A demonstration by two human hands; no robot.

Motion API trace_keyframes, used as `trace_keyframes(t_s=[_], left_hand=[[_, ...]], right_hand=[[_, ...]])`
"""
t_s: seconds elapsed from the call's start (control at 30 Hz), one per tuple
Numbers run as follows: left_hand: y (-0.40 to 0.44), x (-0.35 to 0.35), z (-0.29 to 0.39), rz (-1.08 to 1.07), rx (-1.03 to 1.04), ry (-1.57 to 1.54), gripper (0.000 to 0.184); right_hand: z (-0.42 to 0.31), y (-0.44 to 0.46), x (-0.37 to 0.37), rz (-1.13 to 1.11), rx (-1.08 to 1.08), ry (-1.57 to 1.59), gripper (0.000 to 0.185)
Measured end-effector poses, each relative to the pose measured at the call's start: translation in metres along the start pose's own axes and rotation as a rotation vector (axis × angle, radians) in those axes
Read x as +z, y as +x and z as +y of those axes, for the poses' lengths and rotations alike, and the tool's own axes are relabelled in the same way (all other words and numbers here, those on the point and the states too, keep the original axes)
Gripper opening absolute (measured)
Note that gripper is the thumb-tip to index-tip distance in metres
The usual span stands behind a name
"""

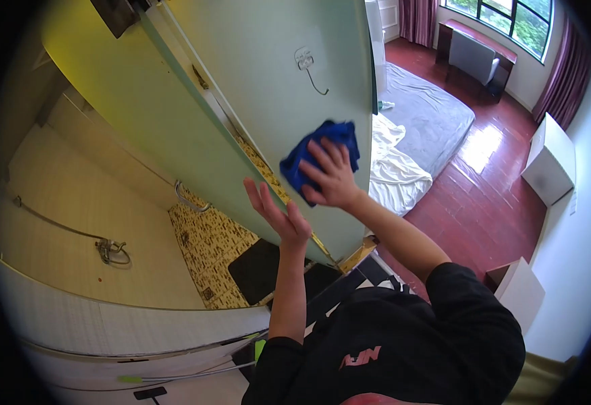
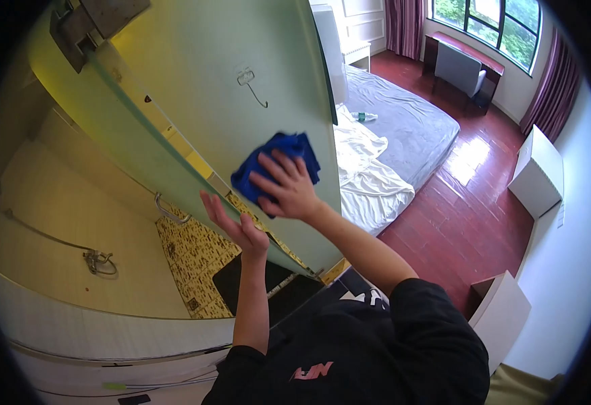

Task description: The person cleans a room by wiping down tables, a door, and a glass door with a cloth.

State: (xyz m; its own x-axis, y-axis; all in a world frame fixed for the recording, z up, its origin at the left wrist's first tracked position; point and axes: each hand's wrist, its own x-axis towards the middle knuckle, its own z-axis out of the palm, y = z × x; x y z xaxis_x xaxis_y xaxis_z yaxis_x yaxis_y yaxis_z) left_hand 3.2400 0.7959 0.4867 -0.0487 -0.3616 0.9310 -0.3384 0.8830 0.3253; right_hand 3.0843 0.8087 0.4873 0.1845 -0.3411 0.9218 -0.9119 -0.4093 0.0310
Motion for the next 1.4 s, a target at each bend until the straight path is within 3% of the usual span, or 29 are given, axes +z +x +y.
trace_keyframes(t_s=[0.13,0.27,0.33,0.43,0.57,0.67,0.73,0.8,0.9,1.0,1.1,1.17,1.4], left_hand=[[0.0,-0.001,-0.003,-0.018,0.014,-0.007,0.06],[-0.002,0.005,-0.001,0.008,0.029,-0.023,0.061],[-0.002,0.006,0.0,0.013,-0.022,-0.037,0.063],[-0.004,0.01,-0.006,0.032,0.019,-0.017,0.063],[0.001,0.013,-0.003,0.023,0.057,0.047,0.061],[0.002,0.016,0.001,0.051,0.041,0.083,0.051],[0.0,0.015,0.001,0.036,0.024,0.137,0.058],[0.0,0.015,0.002,0.045,0.029,0.131,0.057],[0.001,0.019,0.003,0.063,0.018,0.155,0.056],[-0.002,0.018,-0.002,0.053,0.002,0.231,0.057],[-0.002,0.02,0.001,0.081,0.011,0.313,0.057],[0.0,0.023,0.003,0.129,-0.009,0.282,0.055],[0.002,0.024,0.012,0.109,-0.053,0.365,0.062]], right_hand=[[0.003,0.035,-0.003,0.223,0.204,0.028,0.06],[-0.03,-0.014,0.028,0.322,0.336,0.035,0.059],[-0.026,-0.057,0.031,0.049,0.129,0.001,0.059],[0.019,-0.053,0.007,-0.118,0.003,-0.074,0.059],[0.053,0.031,-0.031,0.226,0.239,-0.026,0.062],[0.039,0.034,-0.016,0.345,0.326,0.005,0.063],[0.017,-0.018,0.018,0.3,0.313,0.037,0.061],[-0.007,-0.084,0.038,0.073,0.212,0.063,0.059],[0.011,-0.086,0.02,-0.03,0.018,0.091,0.057],[0.04,-0.036,0.001,0.047,0.005,0.081,0.058],[0.051,0.034,-0.029,0.252,0.216,0.115,0.059],[0.049,0.023,-0.018,0.24,0.228,0.141,0.059],[0.069,-0.143,0.008,-0.118,-0.025,0.242,0.056]])
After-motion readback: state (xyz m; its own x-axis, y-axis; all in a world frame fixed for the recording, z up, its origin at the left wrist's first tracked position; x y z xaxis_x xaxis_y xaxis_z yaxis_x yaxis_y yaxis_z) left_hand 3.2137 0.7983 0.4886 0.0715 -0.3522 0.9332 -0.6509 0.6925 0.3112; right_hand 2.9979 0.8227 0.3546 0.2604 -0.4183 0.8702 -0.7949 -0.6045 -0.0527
